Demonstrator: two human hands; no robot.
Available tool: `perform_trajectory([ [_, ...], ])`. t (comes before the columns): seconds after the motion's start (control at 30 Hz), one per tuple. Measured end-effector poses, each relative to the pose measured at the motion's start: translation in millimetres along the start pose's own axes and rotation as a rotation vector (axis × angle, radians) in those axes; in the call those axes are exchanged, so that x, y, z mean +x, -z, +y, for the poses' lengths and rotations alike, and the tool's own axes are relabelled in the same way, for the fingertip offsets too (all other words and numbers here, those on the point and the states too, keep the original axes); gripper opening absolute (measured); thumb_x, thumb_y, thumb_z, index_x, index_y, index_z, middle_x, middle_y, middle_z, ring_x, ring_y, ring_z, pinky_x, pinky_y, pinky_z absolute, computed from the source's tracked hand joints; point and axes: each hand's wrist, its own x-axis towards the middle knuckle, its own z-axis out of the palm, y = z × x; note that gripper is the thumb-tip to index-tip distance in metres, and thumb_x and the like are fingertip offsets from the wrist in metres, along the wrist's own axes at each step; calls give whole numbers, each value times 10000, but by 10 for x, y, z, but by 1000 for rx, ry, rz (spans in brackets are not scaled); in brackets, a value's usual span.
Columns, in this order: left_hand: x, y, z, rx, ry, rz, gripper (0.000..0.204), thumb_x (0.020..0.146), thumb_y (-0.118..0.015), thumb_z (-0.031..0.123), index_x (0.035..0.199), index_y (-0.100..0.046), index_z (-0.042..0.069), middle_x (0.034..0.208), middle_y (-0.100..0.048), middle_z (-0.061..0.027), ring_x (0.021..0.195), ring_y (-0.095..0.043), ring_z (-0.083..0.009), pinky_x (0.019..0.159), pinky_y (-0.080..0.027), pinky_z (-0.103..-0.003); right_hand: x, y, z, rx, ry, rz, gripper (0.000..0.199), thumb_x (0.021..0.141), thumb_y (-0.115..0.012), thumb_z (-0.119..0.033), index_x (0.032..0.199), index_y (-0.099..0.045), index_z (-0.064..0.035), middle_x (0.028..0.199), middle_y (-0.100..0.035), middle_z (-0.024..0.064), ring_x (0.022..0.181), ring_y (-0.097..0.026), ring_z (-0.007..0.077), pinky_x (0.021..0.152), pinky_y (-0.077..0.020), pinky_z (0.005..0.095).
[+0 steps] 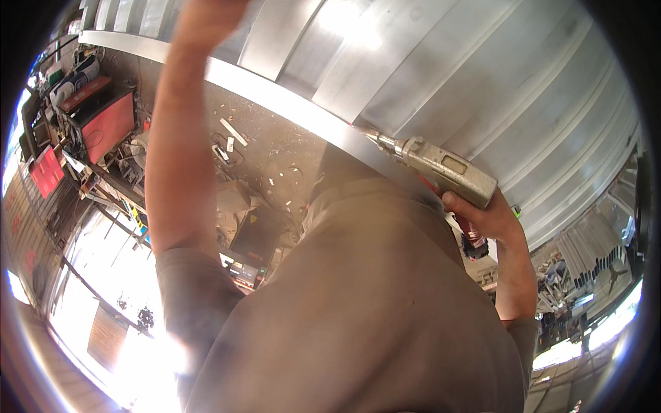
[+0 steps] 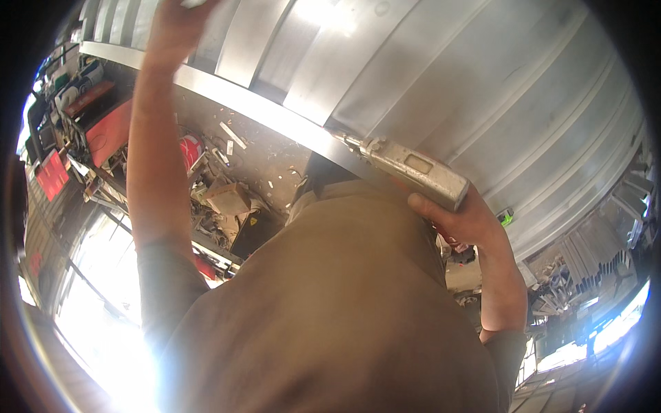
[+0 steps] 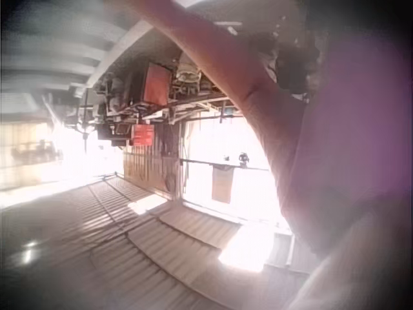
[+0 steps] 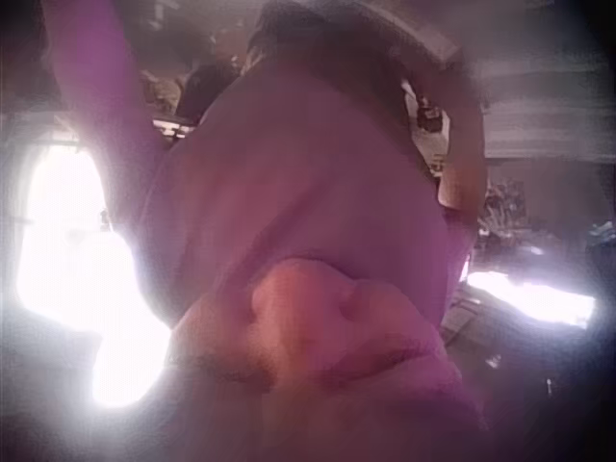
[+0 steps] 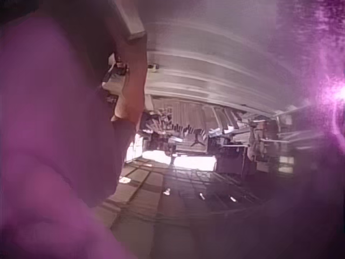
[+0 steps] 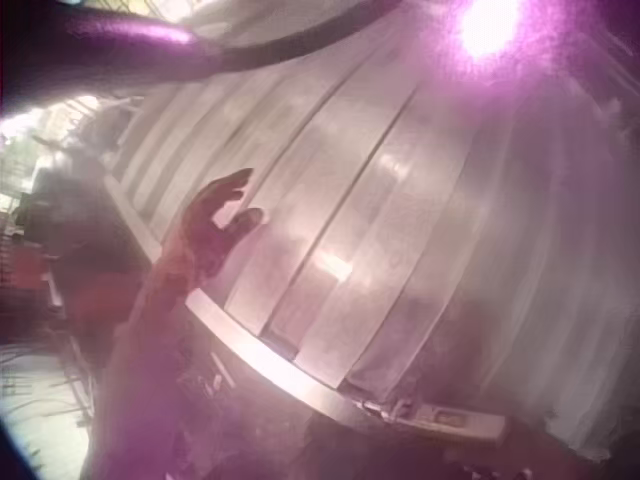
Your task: The person measures a metal panel with a tape measure, then uses a rivet gun to attach a metal strip along the edge of the panel. The person repeatedly positions the strip and fires the rivet gun to secure it in place.
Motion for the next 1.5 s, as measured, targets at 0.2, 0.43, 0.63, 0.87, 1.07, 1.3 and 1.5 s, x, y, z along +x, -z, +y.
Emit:
perform_trajectory([
  [0.2,-1362,786,-978,-433,659,641,237,1026,-609,206,1196,-629,42,1130,-641,-62,1053,-617,-195,915,-465,-322,28,43,48,-33,48,2,628,950,-772,-227,1499,-527,-46,1323,-690,51,1224,-607,140,1035,-485,313],
  [0.43,-3309,-267,-1248,-340,1215,291,291,1022,-656,335,874,-682,86,751,-583,25,720,-566,-113,626,-443,-278,42,-15,31,11,113,-11,609,969,-755,-216,1503,-519,-44,1353,-673,61,1254,-592,134,1077,-462,319],
  [0.63,-3405,-959,-470,-547,1341,239,299,984,-654,311,1015,-684,15,864,-680,-28,757,-610,-116,665,-477,-270,-128,134,176,18,90,55,510,959,-761,-205,1394,-579,-12,1179,-717,88,922,-663,128,819,-549,291],
  [0.87,-1952,-363,-266,-381,550,368,320,1005,-672,145,1272,-672,-31,1166,-734,-109,1084,-667,-152,980,-505,-275,-488,225,445,20,267,185,501,965,-759,-282,1357,-610,-9,1104,-706,68,895,-669,127,779,-534,278],
  [1.07,-896,-131,-266,-441,371,93,371,1010,-674,117,1360,-632,2,1192,-727,-74,1122,-650,-138,998,-490,-266,-513,-103,316,54,182,197,575,967,-760,-358,1392,-588,-10,1164,-700,70,972,-656,128,837,-530,297],
  [1.3,-513,-182,-603,-342,257,-199,387,1034,-648,117,1401,-593,4,1190,-732,-77,1116,-665,-144,989,-506,-294,-103,-390,125,2,218,167,819,933,-805,-306,1567,-387,1,1268,-686,122,1047,-642,163,943,-518,332],
  [1.5,-347,-97,-833,-508,341,-246,342,1023,-621,106,1351,-634,12,1165,-750,-69,1070,-684,-126,951,-523,-273,55,-484,-148,51,169,178,881,888,-820,-358,1554,-395,33,1253,-688,131,1029,-633,162,932,-509,323],
])
